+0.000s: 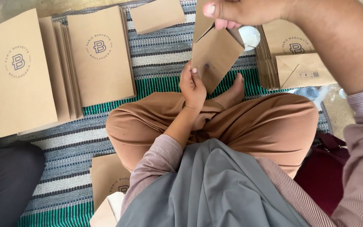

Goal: The person sits on a striped rug and folds flat brown paper boxes into upright containers. They manipulate the cardboard flaps and crease the edges by hand to form the box structure, then place the finished items aside.

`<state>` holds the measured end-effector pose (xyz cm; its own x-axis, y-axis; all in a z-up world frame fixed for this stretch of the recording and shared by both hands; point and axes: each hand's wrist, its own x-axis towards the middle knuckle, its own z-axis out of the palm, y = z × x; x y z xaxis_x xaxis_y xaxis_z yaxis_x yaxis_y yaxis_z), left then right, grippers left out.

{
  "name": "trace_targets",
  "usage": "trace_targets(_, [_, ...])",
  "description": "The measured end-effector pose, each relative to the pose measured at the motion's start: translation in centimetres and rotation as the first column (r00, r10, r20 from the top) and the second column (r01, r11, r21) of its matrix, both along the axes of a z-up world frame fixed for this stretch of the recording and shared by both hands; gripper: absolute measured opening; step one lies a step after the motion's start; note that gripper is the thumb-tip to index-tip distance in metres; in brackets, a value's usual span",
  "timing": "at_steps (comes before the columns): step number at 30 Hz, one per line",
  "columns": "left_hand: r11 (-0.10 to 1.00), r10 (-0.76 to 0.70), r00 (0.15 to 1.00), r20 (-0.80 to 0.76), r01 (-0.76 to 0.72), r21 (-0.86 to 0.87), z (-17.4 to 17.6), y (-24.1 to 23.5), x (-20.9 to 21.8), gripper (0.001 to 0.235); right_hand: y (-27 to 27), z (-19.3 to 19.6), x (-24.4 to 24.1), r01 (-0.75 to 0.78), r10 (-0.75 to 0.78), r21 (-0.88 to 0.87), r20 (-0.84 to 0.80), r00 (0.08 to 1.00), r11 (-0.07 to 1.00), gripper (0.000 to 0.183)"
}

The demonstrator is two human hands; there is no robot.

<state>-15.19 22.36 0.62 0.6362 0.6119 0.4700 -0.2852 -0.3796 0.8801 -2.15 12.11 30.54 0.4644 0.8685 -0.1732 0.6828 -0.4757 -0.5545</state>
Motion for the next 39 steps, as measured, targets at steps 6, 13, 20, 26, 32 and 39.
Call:
trace_targets(6, [0.998,0.018,1.0,0.023,-0.017,-0.061,-0.4,-0.1,0.3,0.042,-0.1,-1.1,1.3,-0.128,0.124,0.015,0.15,0.981,0.992,0.066])
trace_targets(13, [0.996,-0.003,0.964,0.265,0.026,-0.084,-1.2,0.1,1.0,0.023,-0.1,-1.7,2.4,0.009,0.011,-0.152,0.129,0.992,0.988,0.03])
trace_targets(20, [0.988,0.095,0.98,0.177,-0.115,0.107,0.4,0.5,0.4,0.016,1.4,-4.1,2.0,-0.192,0.444,-0.454,0.553,0.705,0.87,0.014])
trace_targets(26, [0.946,0.184,0.947,0.265,-0.244,0.214,2.2,-0.3,0.1,0.021,4.5,-1.4,-0.1,0.008,0.016,-0.488,0.046,0.999,0.873,0.034])
trace_targets(32, [0.702,0.135,0.914,0.383,-0.361,0.614,1.0,-0.8,0.8,0.037,6.1,-0.9,-1.6,0.189,-0.415,-0.534,-0.342,0.843,0.824,0.044])
trace_targets(39, [0.558,-0.055,0.922,0.383,-0.29,0.777,0.6,0.1,2.7,0.057,6.0,-3.1,-1.1,0.276,-0.464,-0.455,-0.378,0.801,0.847,0.072])
